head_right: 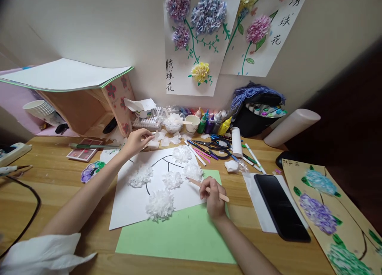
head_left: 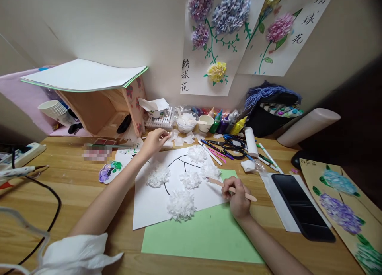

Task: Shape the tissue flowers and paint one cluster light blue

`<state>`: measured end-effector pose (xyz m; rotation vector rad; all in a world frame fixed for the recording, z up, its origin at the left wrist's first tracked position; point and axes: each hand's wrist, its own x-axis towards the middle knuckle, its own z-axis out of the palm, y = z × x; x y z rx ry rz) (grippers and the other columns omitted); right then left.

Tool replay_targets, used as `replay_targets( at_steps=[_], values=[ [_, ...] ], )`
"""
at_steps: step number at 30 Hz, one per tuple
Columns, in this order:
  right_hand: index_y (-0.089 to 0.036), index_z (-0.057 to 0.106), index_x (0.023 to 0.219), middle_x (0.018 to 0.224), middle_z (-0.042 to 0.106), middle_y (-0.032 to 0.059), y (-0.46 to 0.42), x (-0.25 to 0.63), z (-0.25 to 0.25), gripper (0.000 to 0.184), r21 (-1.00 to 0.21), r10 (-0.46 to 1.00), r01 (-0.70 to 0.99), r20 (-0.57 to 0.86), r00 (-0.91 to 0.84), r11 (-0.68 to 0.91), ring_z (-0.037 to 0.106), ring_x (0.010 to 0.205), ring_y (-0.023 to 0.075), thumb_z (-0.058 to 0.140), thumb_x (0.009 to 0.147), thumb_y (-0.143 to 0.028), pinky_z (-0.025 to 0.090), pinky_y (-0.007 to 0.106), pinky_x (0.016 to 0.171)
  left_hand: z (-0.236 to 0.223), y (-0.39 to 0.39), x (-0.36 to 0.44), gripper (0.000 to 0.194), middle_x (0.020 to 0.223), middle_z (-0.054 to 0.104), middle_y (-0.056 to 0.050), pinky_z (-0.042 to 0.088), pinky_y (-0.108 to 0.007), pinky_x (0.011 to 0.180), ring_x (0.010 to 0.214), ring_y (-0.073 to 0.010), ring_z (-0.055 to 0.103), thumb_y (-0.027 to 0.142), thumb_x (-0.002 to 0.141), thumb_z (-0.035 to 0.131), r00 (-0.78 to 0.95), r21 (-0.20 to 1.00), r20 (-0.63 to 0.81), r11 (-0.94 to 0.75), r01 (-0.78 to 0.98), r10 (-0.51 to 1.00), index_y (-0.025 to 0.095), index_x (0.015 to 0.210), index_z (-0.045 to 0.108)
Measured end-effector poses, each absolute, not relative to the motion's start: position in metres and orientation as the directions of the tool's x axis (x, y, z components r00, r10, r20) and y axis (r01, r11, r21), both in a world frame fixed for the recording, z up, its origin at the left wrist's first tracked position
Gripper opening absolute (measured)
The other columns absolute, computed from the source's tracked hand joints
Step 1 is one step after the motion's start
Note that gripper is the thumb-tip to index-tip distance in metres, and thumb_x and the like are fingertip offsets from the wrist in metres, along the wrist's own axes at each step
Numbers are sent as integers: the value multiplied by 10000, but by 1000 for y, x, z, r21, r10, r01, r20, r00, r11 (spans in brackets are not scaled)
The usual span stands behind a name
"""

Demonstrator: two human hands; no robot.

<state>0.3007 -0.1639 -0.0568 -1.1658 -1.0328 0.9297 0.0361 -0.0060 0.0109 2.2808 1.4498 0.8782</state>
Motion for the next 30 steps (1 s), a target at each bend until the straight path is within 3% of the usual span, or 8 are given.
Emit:
replay_targets(
  at_steps=[2,5,9,13,21,30],
  values=[
    [-186,487,593,457,480,-28,-165,300,-56,409,-983,952,-69,144,271,168,419,397,84,357,870,-458,308,206,389,25,-30,45,227,804,678,-53,435,-240,668,732,-151,589,355,801,555,343,655,300,-453,604,890,157,780,665],
    [-197,493,699,484,521,-33,-168,298,-52,321,-980,956,-99,145,254,175,458,445,100,366,879,-431,344,214,440,35,-68,59,244,770,697,-48,443,-233,663,714,-146,604,382,769,598,511,818,84,-352,455,855,159,780,696],
    [-200,504,724,559,560,-14,-172,295,-48,321,-961,939,-115,213,270,251,498,525,122,356,871,-444,387,253,517,27,-102,75,243,732,705,-44,424,-209,585,655,-136,595,377,718,644,618,879,-165,-170,446,769,153,776,717],
    [-196,527,644,533,536,-1,-177,296,-50,437,-951,944,-93,275,181,294,465,503,125,294,869,-489,356,263,494,12,-110,85,215,691,703,-36,389,-206,531,610,-132,577,343,686,659,618,828,-275,-144,541,736,151,757,725],
    [-190,555,648,576,543,6,-182,290,-53,457,-936,939,112,320,-126,334,493,524,119,279,901,-452,382,267,540,5,-112,89,153,673,692,-41,372,-234,548,578,-131,561,268,695,622,550,621,-180,-339,707,816,157,725,722],
    [-189,550,704,626,552,-6,-174,284,-47,380,-877,917,300,308,-252,377,526,583,96,301,926,-371,397,239,602,5,-116,90,137,716,694,-38,375,-243,549,629,-152,582,243,703,587,522,515,-153,-383,766,839,171,714,702]
  ],
)
